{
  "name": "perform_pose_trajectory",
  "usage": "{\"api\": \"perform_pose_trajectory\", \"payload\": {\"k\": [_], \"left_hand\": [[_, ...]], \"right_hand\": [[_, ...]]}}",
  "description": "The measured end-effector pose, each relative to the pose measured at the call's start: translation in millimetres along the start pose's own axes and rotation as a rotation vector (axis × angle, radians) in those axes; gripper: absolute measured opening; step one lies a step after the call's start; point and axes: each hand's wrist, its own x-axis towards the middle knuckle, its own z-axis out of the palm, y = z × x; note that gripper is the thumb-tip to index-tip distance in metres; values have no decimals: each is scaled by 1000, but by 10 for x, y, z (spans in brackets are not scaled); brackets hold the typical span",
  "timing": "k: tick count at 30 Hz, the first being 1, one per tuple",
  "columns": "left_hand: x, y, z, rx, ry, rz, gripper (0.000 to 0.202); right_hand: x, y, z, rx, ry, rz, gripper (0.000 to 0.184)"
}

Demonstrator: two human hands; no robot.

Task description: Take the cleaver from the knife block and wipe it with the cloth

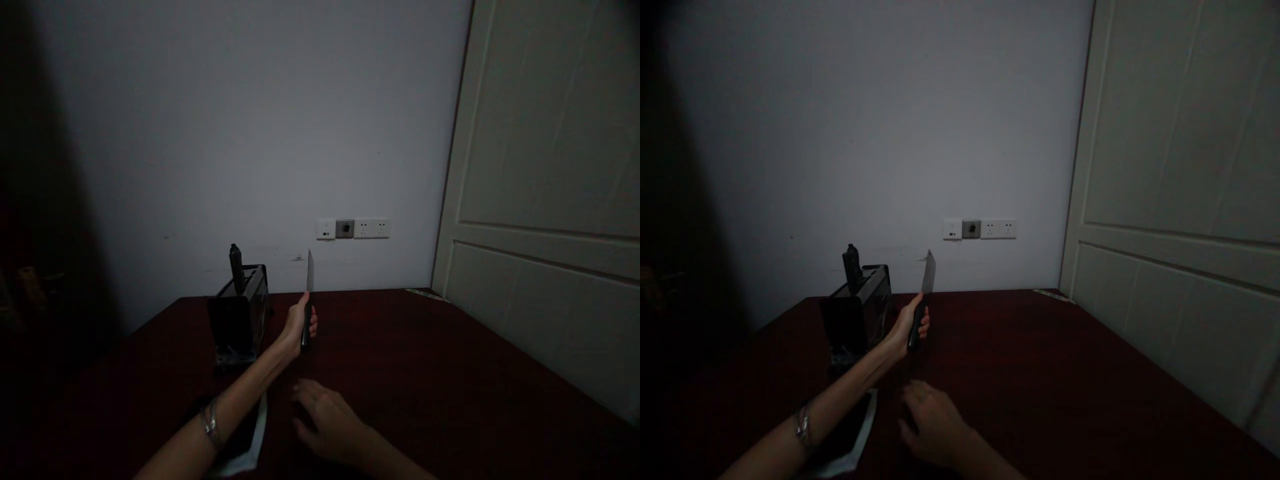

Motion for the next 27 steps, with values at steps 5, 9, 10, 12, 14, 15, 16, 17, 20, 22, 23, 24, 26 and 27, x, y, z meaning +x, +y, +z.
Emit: {"api": "perform_pose_trajectory", "payload": {"k": [5,9,10,12,14,15,16,17,20,22,23,24,26,27], "left_hand": [[-88,-49,-129,52,-16,-101,42],[-118,-132,-179,72,-29,-134,44],[-120,-150,-183,79,-28,-146,44],[-119,-178,-187,87,-18,-164,45],[-113,-200,-189,83,-16,-171,44],[-106,-211,-191,81,-19,-175,44],[-98,-221,-194,77,-24,-179,44],[-87,-232,-198,74,-29,-185,44],[-43,-272,-205,68,-30,-206,45],[-9,-303,-201,67,-32,-219,45],[7,-319,-197,64,-34,-226,46],[23,-333,-190,56,-38,-233,46],[51,-354,-177,25,-56,-243,46],[65,-359,-171,2,-68,-245,46]], "right_hand": [[368,-282,140,99,-90,-337,55],[592,-401,226,168,-123,-473,65],[623,-402,248,167,-135,-481,65],[651,-378,269,150,-145,-487,64],[625,-328,242,132,-143,-493,63],[592,-294,210,121,-146,-491,63],[547,-256,171,106,-154,-482,65],[491,-212,131,88,-165,-466,68],[303,-52,81,22,-172,-395,79],[201,72,143,-44,-141,-350,78],[166,133,197,-89,-124,-334,72],[144,190,253,-137,-110,-328,65],[124,278,334,-205,-118,-391,49],[119,305,339,-216,-138,-440,43]]}}
